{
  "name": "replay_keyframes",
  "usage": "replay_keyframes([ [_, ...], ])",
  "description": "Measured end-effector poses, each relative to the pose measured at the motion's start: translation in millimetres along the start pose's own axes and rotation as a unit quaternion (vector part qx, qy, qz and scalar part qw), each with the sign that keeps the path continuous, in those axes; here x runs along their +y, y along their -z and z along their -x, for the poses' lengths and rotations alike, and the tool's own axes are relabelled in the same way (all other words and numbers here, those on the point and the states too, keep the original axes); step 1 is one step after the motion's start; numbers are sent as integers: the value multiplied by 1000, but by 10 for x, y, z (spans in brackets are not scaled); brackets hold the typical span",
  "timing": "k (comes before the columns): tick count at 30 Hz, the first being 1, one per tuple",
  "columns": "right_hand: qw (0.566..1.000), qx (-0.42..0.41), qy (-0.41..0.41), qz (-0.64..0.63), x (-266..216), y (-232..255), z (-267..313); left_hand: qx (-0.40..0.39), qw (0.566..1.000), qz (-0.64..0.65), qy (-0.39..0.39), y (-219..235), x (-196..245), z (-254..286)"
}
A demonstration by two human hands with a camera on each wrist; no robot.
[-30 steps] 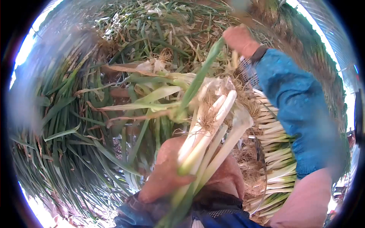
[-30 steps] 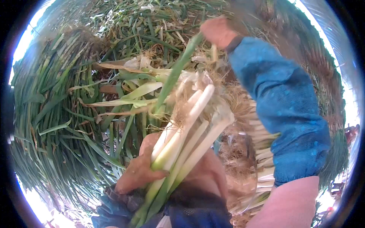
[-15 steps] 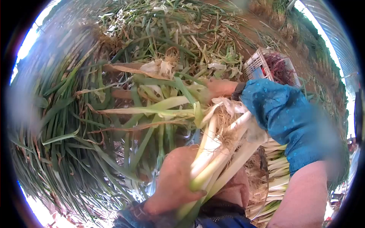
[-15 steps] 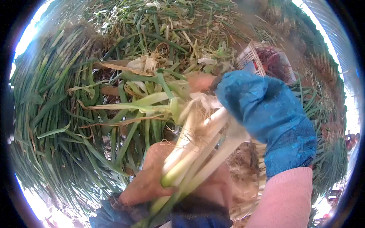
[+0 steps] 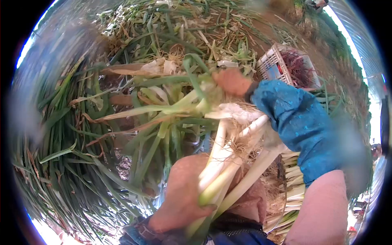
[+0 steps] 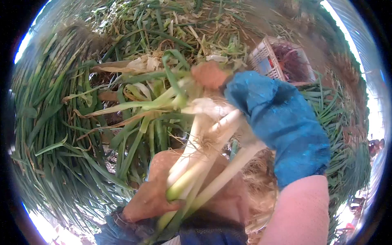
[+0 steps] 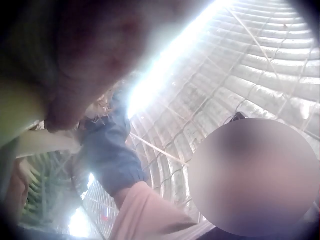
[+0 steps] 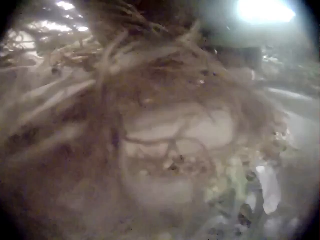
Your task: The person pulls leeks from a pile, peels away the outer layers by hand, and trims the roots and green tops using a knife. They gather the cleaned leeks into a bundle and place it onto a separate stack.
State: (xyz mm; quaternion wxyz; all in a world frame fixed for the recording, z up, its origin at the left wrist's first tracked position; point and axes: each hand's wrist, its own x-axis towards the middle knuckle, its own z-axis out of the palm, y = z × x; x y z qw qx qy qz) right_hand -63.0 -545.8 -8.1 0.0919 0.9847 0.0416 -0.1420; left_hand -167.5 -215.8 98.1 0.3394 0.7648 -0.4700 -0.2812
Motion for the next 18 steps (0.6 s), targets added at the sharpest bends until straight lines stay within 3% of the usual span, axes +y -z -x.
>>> replay_keyframes([
  [1, 999, -14, -30, 31, 301, 165, -29, 5, 1000, -11, -11, 3, -2, -2],
  [3, 985, 56, -135, -91, 1286, 555, 77, 8, 1000, -14, -11, -20, -16, 23],
  [5, 979, 129, -154, -41, 1697, 755, 299, -36, 998, 14, 46, -4, 45, 54],
  [7, 989, 48, -140, 19, 2082, 1122, 362, -68, 993, 44, 84, -21, 124, 21],
  [9, 993, 56, -75, -68, 2103, 1104, 575, -67, 993, 53, 81, -45, 121, -5],
  [10, 979, 99, -8, -180, 1835, 955, 737, -59, 995, 52, 69, -73, 115, 3],
  [12, 913, -95, -7, -396, 997, 926, 953, -43, 997, 50, 43, -128, 106, 23],
  [14, 831, -270, -49, -484, 42, 1137, 1200, -59, 995, 49, 64, -160, 145, 67],
  [15, 888, -200, 27, -414, -276, 986, 1311, -66, 994, 48, 75, -170, 167, 92],
  [17, 933, -201, 81, -286, -557, 945, 1262, -73, 992, 42, 91, -172, 202, 126],
  [18, 930, -275, 58, -236, -638, 1084, 1178, -74, 992, 37, 96, -169, 215, 137],
])
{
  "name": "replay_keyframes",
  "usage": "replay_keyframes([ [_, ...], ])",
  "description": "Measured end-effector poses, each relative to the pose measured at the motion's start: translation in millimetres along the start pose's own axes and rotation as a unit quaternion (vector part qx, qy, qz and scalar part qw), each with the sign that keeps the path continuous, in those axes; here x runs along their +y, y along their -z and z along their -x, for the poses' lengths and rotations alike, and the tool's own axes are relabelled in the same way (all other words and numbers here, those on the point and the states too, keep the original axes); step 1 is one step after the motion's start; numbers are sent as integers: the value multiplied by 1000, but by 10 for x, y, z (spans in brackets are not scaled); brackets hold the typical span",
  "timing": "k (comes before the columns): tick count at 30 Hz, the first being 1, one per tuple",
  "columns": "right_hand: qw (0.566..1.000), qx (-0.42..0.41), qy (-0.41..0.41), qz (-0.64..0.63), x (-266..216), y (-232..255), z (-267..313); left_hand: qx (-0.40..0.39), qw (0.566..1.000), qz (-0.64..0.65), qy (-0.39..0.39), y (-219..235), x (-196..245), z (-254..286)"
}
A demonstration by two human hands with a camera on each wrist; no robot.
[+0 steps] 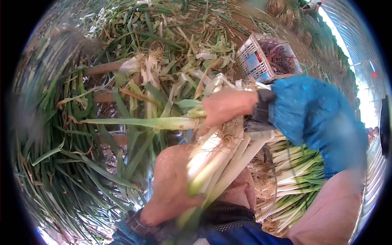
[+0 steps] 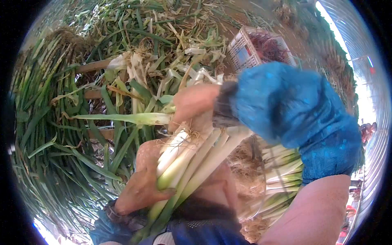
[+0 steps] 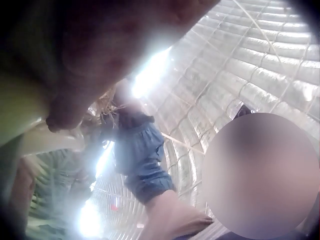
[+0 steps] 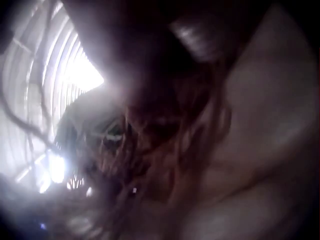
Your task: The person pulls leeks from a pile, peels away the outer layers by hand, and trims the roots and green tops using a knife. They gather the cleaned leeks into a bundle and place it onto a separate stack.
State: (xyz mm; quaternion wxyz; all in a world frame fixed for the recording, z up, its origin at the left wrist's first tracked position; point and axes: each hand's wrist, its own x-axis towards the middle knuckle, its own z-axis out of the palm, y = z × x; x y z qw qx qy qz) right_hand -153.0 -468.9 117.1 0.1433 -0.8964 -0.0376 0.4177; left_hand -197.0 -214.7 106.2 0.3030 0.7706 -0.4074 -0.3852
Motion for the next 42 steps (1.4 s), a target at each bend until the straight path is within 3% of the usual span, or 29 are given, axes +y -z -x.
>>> replay_keyframes([
  [1, 996, -70, -52, 35, -76, 39, 10, 2, 1000, -5, 1, -23, 26, 18],
  [5, 973, 11, 58, 222, 88, -164, -281, 46, 998, 37, -5, -103, -68, 30],
  [8, 991, 45, -70, 108, 144, 118, -264, 59, 998, 21, -15, -64, -139, 1],
  [11, 975, 121, -91, 166, 273, 197, -501, 61, 997, -5, -38, 25, -160, -45],
  [13, 941, 257, -113, 192, 645, 657, -524, 61, 997, 15, -50, 37, -154, -28],
  [15, 862, 349, -56, 363, 1029, 1135, -389, 57, 997, 24, -49, 22, -195, 25],
  [16, 846, 396, -26, 357, 1345, 1342, -381, 54, 997, 15, -52, -1, -213, 39],
  [17, 850, 444, -149, 242, 1547, 1568, -246, 54, 997, 16, -60, 15, -227, 28],
  [19, 822, 493, -184, 219, 1716, 1705, 404, 55, 995, 33, -77, 69, -249, 3],
  [21, 817, 516, -250, 67, 1734, 1682, 750, 49, 994, 48, -84, 86, -242, 5],
  [23, 832, 491, -258, -23, 1761, 1362, 871, 37, 994, 44, -94, 106, -203, -11],
  [25, 835, 477, -119, -248, 1736, 767, 688, 22, 992, 55, -109, 129, -169, -52],
  [29, 874, 329, -27, -355, 1814, -168, -19, 23, 990, 35, -135, 144, -89, -108],
  [30, 856, 319, 38, -405, 1770, -323, -272, 19, 990, 38, -132, 126, -88, -124],
  [32, 833, 223, 39, -505, 1645, -462, -578, 0, 993, 58, -107, 101, -118, -150],
  [35, 916, 161, 70, -360, 1705, -386, -847, -3, 995, 31, -98, 137, -81, -198],
  [37, 964, 150, -65, -209, 1526, -308, -838, -13, 995, 30, -89, 163, -39, -238],
  [38, 972, 143, -131, -130, 1459, -284, -822, -18, 996, 31, -80, 152, -43, -251],
  [39, 981, 150, -81, -93, 1608, -393, -966, -23, 997, 32, -70, 143, -46, -264],
  [42, 978, 155, -110, 84, 1411, -351, -877, -37, 998, 40, -30, 62, -114, -218],
])
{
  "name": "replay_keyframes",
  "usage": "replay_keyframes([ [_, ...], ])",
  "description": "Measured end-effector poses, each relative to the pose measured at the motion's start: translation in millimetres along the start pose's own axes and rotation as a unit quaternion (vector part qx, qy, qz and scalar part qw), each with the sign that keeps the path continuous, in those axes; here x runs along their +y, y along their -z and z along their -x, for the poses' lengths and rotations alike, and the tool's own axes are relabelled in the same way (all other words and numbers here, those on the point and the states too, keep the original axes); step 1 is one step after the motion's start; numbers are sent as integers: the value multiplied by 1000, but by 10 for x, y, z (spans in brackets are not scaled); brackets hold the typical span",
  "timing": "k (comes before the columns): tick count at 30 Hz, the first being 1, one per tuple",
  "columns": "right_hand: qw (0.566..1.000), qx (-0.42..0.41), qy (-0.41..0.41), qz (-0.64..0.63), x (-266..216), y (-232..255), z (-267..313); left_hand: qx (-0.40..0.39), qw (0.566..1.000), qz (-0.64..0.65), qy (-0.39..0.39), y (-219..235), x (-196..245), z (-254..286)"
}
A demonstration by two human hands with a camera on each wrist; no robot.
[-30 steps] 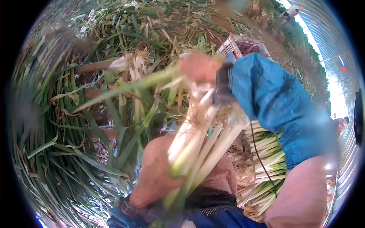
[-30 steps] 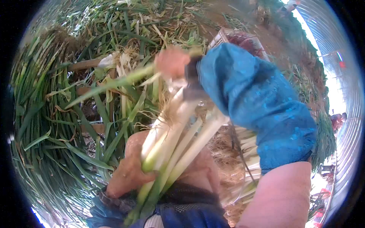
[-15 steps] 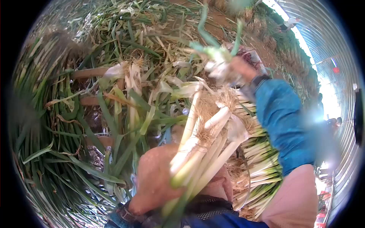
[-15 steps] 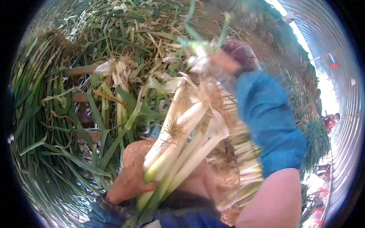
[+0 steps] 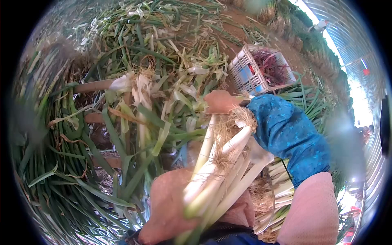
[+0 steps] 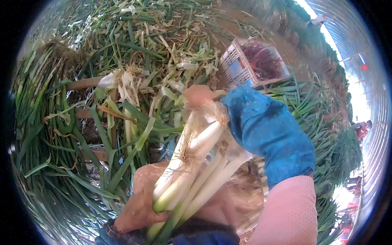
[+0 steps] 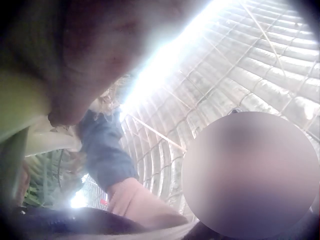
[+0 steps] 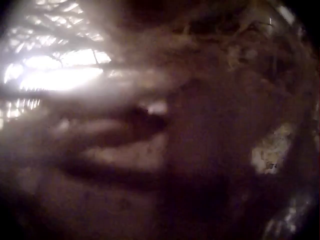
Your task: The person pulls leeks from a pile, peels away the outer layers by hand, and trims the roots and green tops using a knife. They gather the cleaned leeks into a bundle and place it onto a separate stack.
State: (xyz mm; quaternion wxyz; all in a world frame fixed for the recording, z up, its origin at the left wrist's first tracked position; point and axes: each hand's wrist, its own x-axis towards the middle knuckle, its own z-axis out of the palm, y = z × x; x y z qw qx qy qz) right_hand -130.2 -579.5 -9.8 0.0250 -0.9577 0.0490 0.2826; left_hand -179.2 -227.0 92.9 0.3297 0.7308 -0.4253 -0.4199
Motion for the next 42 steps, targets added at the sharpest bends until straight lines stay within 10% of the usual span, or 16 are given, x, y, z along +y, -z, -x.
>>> replay_keyframes([
  [6, 990, 78, -63, 101, 327, 393, 40, -4, 1000, 11, 2, -79, -12, 38],
  [8, 959, 248, -120, 70, 1213, 429, 123, 12, 999, -7, -38, -29, 9, 24],
  [14, 870, 378, -316, -31, 1728, 307, 1475, 50, 994, 6, -100, 13, -69, 63],
  [16, 857, 231, -368, -278, 1062, -140, 1869, 44, 995, 52, -70, -2, -47, 119],
  [21, 938, 152, -169, -261, -333, -823, 2274, 97, 982, -36, -158, 153, 156, 118],
  [32, 969, 224, -106, 11, 1201, 1338, 1047, 74, 994, 60, 57, -125, 75, 173],
  [38, 956, -131, -32, -259, 450, 904, 1531, 80, 996, 40, 18, -172, -70, 230],
  [42, 981, -152, -30, -114, -448, 368, 2060, 11, 987, 98, 124, -108, 85, 220],
])
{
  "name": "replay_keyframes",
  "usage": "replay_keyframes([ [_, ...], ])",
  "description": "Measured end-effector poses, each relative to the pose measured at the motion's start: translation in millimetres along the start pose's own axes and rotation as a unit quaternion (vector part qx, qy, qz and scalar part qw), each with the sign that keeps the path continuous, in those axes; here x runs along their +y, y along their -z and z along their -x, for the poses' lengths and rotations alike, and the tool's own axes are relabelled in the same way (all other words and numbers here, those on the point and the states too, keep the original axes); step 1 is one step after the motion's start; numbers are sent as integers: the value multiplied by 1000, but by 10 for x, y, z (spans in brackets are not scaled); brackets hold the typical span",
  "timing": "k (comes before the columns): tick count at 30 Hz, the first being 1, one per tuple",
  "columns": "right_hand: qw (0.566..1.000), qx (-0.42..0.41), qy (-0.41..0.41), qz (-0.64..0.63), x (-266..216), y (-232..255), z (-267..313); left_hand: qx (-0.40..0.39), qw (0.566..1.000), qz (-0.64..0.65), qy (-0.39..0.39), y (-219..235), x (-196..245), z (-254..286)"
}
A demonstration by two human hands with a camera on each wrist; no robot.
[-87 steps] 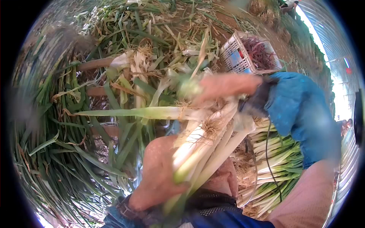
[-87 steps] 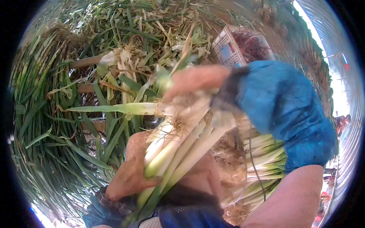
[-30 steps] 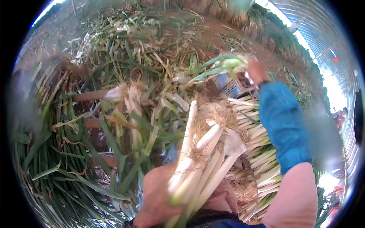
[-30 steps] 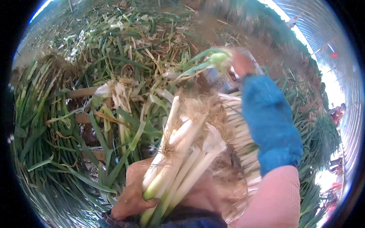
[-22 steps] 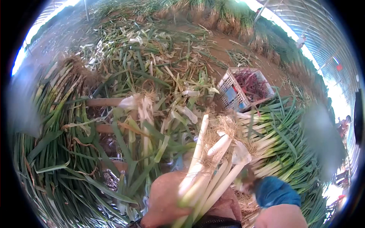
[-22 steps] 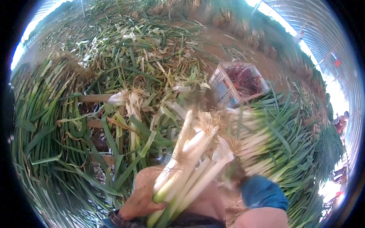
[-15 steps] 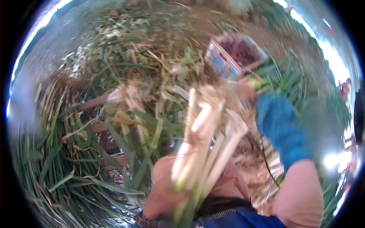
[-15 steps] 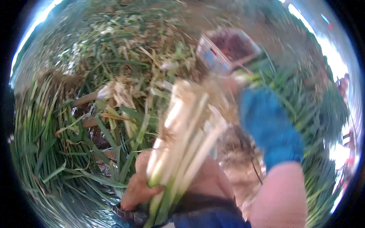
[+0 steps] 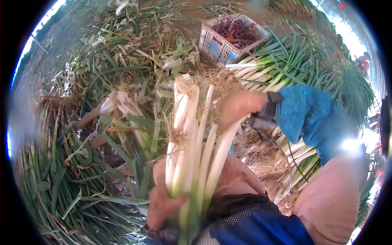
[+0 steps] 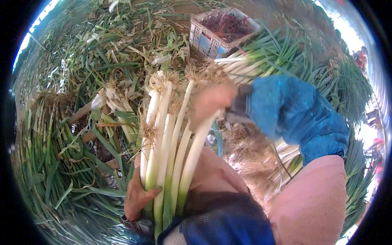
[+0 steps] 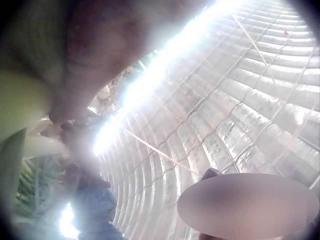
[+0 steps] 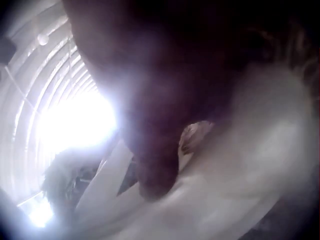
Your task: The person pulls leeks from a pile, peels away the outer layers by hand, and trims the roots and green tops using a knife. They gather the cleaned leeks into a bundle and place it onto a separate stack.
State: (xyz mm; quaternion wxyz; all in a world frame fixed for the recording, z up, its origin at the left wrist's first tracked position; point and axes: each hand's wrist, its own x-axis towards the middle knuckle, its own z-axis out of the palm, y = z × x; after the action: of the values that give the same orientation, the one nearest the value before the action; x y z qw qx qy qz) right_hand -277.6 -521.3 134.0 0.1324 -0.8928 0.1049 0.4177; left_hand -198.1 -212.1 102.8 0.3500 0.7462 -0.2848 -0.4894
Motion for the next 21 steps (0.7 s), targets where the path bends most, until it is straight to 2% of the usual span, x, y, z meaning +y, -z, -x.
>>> replay_keyframes([
  [2, 981, 130, 131, 61, 111, -275, -80, 1, 999, -34, 5, -21, 30, 7],
  [3, 954, 201, 195, 103, 212, -310, -156, 13, 999, -51, -2, -6, 24, -26],
  [4, 922, 284, 232, 125, 244, -310, -183, 40, 991, -66, -108, -19, -88, -70],
  [5, 882, 357, 272, 142, 246, -354, -208, 34, 992, -51, -110, -2, -44, -85],
  [7, 866, 365, 271, 207, 254, -342, -406, 27, 992, -35, -117, 9, -21, -73],
  [9, 901, 245, 174, 313, 310, -302, -635, 28, 989, -37, -144, 9, -35, -117],
  [11, 880, 352, 118, 298, 429, -222, -806, 45, 992, -15, -121, 21, -6, -101],
  [13, 912, 379, 118, 102, 587, -116, -972, 66, 990, -12, -123, -14, -46, -107],
  [15, 881, 337, 152, 295, 517, 116, -961, 60, 996, 16, -60, -2, 1, -66],
  [16, 884, 340, 130, 292, 444, 185, -996, 64, 997, 28, -31, 3, 23, -39],
  [17, 883, 348, 112, 295, 396, 287, -1036, 76, 996, 29, -37, 2, -7, -28],
  [20, 814, 450, 161, 332, 474, 304, -1243, 94, 995, -5, -41, 21, -31, 35],
  [21, 836, 422, 130, 326, 429, 360, -1222, 89, 995, -3, -40, 22, -65, 40],
])
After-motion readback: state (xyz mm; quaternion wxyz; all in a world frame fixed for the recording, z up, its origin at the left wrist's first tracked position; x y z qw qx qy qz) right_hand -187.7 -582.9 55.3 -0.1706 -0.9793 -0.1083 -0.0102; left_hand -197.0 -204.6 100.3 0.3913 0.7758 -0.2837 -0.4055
